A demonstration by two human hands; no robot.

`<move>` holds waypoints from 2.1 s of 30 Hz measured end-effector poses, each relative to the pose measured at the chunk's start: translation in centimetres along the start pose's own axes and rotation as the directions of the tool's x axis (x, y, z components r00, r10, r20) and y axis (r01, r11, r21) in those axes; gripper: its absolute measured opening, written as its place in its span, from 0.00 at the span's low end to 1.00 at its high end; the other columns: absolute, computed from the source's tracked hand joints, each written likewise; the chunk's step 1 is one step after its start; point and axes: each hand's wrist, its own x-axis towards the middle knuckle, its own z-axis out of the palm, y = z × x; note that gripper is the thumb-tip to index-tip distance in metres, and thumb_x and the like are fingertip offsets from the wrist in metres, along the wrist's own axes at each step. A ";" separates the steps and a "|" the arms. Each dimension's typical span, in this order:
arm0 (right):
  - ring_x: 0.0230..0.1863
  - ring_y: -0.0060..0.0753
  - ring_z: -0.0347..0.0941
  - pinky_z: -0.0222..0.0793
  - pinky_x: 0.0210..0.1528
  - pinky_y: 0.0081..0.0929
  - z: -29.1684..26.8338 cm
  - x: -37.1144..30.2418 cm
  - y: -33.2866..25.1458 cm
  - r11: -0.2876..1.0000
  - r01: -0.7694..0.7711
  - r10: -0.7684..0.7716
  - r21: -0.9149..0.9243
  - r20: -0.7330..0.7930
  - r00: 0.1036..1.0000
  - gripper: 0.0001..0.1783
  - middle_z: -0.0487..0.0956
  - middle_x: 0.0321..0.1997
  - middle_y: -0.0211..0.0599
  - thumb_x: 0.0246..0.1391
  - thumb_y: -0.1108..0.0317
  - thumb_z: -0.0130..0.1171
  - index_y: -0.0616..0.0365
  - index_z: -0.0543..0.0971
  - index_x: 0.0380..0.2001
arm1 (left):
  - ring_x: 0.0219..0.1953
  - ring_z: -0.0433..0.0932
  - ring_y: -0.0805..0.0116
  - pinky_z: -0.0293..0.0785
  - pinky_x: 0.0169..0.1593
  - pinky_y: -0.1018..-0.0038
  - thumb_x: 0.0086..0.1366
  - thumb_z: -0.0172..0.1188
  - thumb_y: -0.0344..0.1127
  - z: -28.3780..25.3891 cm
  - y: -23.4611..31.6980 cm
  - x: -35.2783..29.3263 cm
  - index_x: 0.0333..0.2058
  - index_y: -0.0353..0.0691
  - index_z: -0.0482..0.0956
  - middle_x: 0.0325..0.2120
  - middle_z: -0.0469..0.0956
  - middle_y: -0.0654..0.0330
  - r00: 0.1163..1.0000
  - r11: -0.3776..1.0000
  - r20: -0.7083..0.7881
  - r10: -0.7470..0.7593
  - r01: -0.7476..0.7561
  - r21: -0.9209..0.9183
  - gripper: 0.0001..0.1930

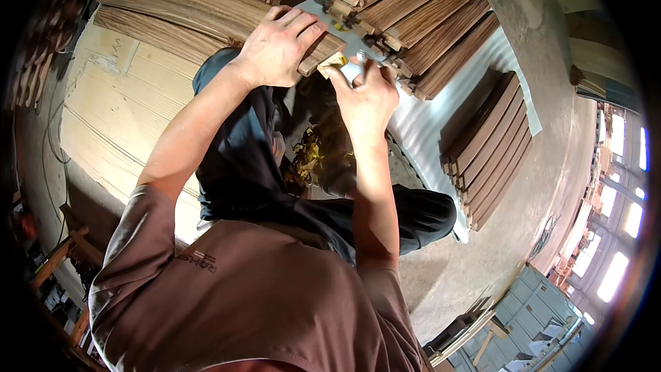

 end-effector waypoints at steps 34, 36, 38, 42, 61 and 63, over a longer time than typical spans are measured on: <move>0.39 0.57 0.80 0.75 0.43 0.47 7.9 -9.6 12.2 0.916 -0.400 0.350 0.013 0.458 0.817 0.11 0.83 0.33 0.51 0.54 0.62 0.58 0.56 0.84 0.32 | 0.56 0.72 0.50 0.65 0.61 0.55 0.41 0.72 0.32 0.1 2.0 1.3 0.56 0.39 0.73 0.52 0.74 0.53 0.999 0.999 0.042 0.030 -0.031 0.030 0.37; 0.39 0.56 0.80 0.75 0.43 0.46 6.9 -10.6 12.5 0.900 -0.424 0.335 0.100 0.461 0.822 0.09 0.83 0.33 0.50 0.53 0.66 0.57 0.57 0.84 0.31 | 0.56 0.72 0.50 0.65 0.60 0.54 0.41 0.72 0.32 0.2 2.6 0.9 0.56 0.39 0.72 0.52 0.74 0.53 0.998 0.999 0.049 0.038 -0.039 0.023 0.38; 0.38 0.52 0.81 0.76 0.42 0.42 8.4 -11.5 14.0 0.940 -0.278 0.213 0.197 0.295 0.932 0.09 0.84 0.32 0.45 0.52 0.68 0.57 0.56 0.85 0.31 | 0.56 0.71 0.50 0.65 0.60 0.54 0.41 0.73 0.32 0.0 3.0 1.0 0.56 0.40 0.73 0.52 0.74 0.53 0.997 0.998 0.061 0.044 -0.046 0.040 0.38; 0.33 0.38 0.83 0.78 0.39 0.31 7.5 -8.7 12.0 0.835 -0.506 0.392 0.217 0.411 0.823 0.13 0.86 0.28 0.34 0.58 0.59 0.58 0.57 0.84 0.32 | 0.55 0.73 0.51 0.65 0.60 0.53 0.44 0.73 0.38 -0.8 2.1 0.5 0.54 0.38 0.74 0.51 0.75 0.53 0.995 0.996 0.076 0.057 -0.063 0.070 0.35; 0.29 0.19 0.72 0.59 0.22 0.19 3.6 -1.2 0.3 0.198 -0.729 0.318 0.655 0.661 0.680 0.17 0.80 0.36 0.28 0.52 0.67 0.73 0.53 0.77 0.42 | 0.60 0.69 0.53 0.61 0.65 0.50 0.42 0.65 0.31 -3.5 3.0 -4.7 0.53 0.41 0.76 0.54 0.72 0.52 0.991 0.993 -0.068 -0.115 0.113 -0.038 0.33; 0.28 0.19 0.73 0.58 0.22 0.18 2.7 -1.0 -0.7 0.209 -0.673 0.332 0.709 0.596 0.731 0.16 0.80 0.34 0.28 0.51 0.69 0.72 0.54 0.78 0.41 | 0.64 0.64 0.46 0.59 0.67 0.49 0.41 0.67 0.29 -4.2 4.2 -6.0 0.56 0.40 0.74 0.59 0.67 0.47 0.919 0.950 -0.246 -0.309 0.309 -0.039 0.36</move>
